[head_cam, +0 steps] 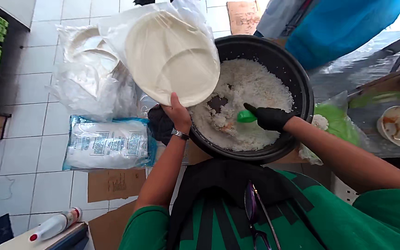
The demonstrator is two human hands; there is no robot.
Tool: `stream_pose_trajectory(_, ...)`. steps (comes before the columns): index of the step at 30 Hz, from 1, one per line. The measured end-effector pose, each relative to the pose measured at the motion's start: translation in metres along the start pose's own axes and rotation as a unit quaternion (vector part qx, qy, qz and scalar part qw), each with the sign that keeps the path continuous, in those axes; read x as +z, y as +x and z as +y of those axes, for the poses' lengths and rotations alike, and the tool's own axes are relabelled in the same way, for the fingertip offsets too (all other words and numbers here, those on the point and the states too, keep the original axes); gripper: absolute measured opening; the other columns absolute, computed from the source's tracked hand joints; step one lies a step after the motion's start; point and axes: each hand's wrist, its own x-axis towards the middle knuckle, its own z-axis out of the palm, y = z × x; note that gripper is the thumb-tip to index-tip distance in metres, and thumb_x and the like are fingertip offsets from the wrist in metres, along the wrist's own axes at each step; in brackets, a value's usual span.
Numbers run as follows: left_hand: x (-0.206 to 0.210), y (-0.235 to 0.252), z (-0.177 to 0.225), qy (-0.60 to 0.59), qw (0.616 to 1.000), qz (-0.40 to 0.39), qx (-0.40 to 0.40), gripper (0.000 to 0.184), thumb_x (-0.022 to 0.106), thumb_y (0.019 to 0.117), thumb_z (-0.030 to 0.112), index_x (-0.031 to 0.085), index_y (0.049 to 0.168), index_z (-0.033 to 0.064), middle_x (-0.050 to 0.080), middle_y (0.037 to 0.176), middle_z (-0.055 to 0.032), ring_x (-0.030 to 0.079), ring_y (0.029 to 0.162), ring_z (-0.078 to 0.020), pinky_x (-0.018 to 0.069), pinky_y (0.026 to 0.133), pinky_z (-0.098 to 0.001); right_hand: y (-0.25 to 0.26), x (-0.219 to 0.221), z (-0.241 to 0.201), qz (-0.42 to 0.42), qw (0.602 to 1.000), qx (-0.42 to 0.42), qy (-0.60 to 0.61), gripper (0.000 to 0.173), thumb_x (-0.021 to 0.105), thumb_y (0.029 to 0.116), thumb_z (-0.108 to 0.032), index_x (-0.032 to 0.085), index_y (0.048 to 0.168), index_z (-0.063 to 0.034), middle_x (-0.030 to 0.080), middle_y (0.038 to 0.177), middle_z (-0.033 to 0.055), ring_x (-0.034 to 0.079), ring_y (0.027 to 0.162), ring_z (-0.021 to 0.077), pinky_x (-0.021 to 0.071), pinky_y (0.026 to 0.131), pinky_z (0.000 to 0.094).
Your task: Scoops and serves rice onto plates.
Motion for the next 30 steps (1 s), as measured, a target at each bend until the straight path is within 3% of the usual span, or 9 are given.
stream_pose_trajectory(5,0.0,0.004,0.001,-0.001,1.0,0.015,-0.006,0.035,0.042,0.1064,0.009,0.039,0.138,-0.0064,0.06,0.117,-0.0144,0.065,0.105,-0.0135,0.0555,0.096,-0.0323,0.036,-0.034,-0.061,0.099,0.984,-0.045,0.138,0.046,0.053,0.107,-0.027,0.043,0.15,-0.0146,0.069,0.113,0.0265,0.068,0.104,0.0495,0.0512,0.084,0.071)
stream_pose_trajectory(10,-0.003,0.007,0.0,-0.006,1.0,0.025,-0.015,0.039,0.041,0.1072,0.01,0.035,0.142,-0.0056,0.058,0.123,-0.0162,0.064,0.11,-0.0158,0.0544,0.099,-0.0338,0.122,-0.052,-0.115,0.214,0.955,0.007,0.205,0.054,0.053,0.1048,-0.014,0.036,0.155,-0.0057,0.065,0.13,0.0277,0.064,0.118,0.048,0.0506,0.095,0.0682)
stream_pose_trajectory(14,-0.001,0.006,0.002,0.006,1.0,0.017,-0.025,0.039,0.042,0.1067,0.011,0.034,0.142,-0.005,0.058,0.121,-0.0153,0.064,0.109,-0.015,0.0548,0.098,-0.0336,0.108,-0.02,-0.157,0.138,0.975,-0.018,0.176,0.039,0.054,0.1008,-0.011,0.056,0.137,0.0026,0.064,0.128,0.0294,0.063,0.117,0.0488,0.05,0.093,0.0691)
stream_pose_trajectory(15,-0.002,0.006,0.002,0.008,0.999,0.013,-0.028,0.04,0.043,0.1065,0.011,0.034,0.142,-0.0053,0.058,0.121,-0.0155,0.065,0.109,-0.0152,0.0551,0.097,-0.0337,0.097,-0.01,-0.163,0.108,0.982,-0.031,0.152,0.042,0.054,0.101,-0.011,0.052,0.141,0.0001,0.065,0.125,0.0293,0.065,0.114,0.0492,0.051,0.089,0.0692)
stream_pose_trajectory(18,-0.002,0.006,-0.002,0.016,0.999,0.0,-0.03,0.044,0.044,0.1061,0.012,0.031,0.144,-0.0064,0.058,0.123,-0.017,0.064,0.11,-0.0152,0.0552,0.098,-0.0335,0.067,0.019,-0.165,0.038,0.994,-0.042,0.098,0.086,0.057,0.0964,-0.008,0.004,0.164,-0.013,0.07,0.106,0.0246,0.071,0.095,0.0465,0.0561,0.077,0.0659)
stream_pose_trajectory(19,-0.002,0.006,-0.002,0.015,0.999,-0.001,-0.028,0.043,0.044,0.1063,0.012,0.032,0.143,-0.0064,0.058,0.121,-0.0164,0.064,0.109,-0.0149,0.0554,0.098,-0.0333,0.056,0.028,-0.16,0.021,0.995,-0.047,0.083,0.092,0.058,0.095,-0.008,-0.002,0.165,-0.0143,0.07,0.102,0.0238,0.071,0.091,0.0456,0.0564,0.075,0.065)
stream_pose_trajectory(22,-0.001,0.007,-0.002,0.013,1.0,-0.007,-0.027,0.042,0.045,0.1055,0.012,0.032,0.142,-0.0058,0.058,0.12,-0.0154,0.065,0.108,-0.0144,0.056,0.096,-0.0333,0.028,0.04,-0.139,-0.068,0.995,-0.065,0.028,0.087,0.057,0.0964,-0.009,0.004,0.165,-0.0147,0.068,0.107,0.0266,0.069,0.098,0.0474,0.0538,0.08,0.0659)
stream_pose_trajectory(26,-0.002,0.008,-0.001,0.013,1.0,-0.006,-0.022,0.04,0.045,0.1059,0.012,0.034,0.14,-0.0062,0.059,0.119,-0.0151,0.065,0.107,-0.0137,0.0555,0.097,-0.0325,0.044,0.011,-0.122,-0.091,0.99,-0.101,0.028,0.062,0.058,0.0983,-0.01,0.036,0.155,-0.0183,0.068,0.114,0.0272,0.067,0.104,0.0502,0.0518,0.082,0.0704)
stream_pose_trajectory(30,-0.002,0.006,-0.004,0.023,1.0,-0.012,-0.009,0.035,0.044,0.1059,0.011,0.039,0.136,-0.0066,0.061,0.115,-0.0139,0.066,0.105,-0.0131,0.056,0.095,-0.0321,0.069,0.003,-0.145,-0.002,0.996,-0.07,0.058,0.071,0.056,0.0974,-0.008,0.025,0.159,-0.0209,0.069,0.11,0.0257,0.069,0.1,0.0487,0.0538,0.08,0.0683)
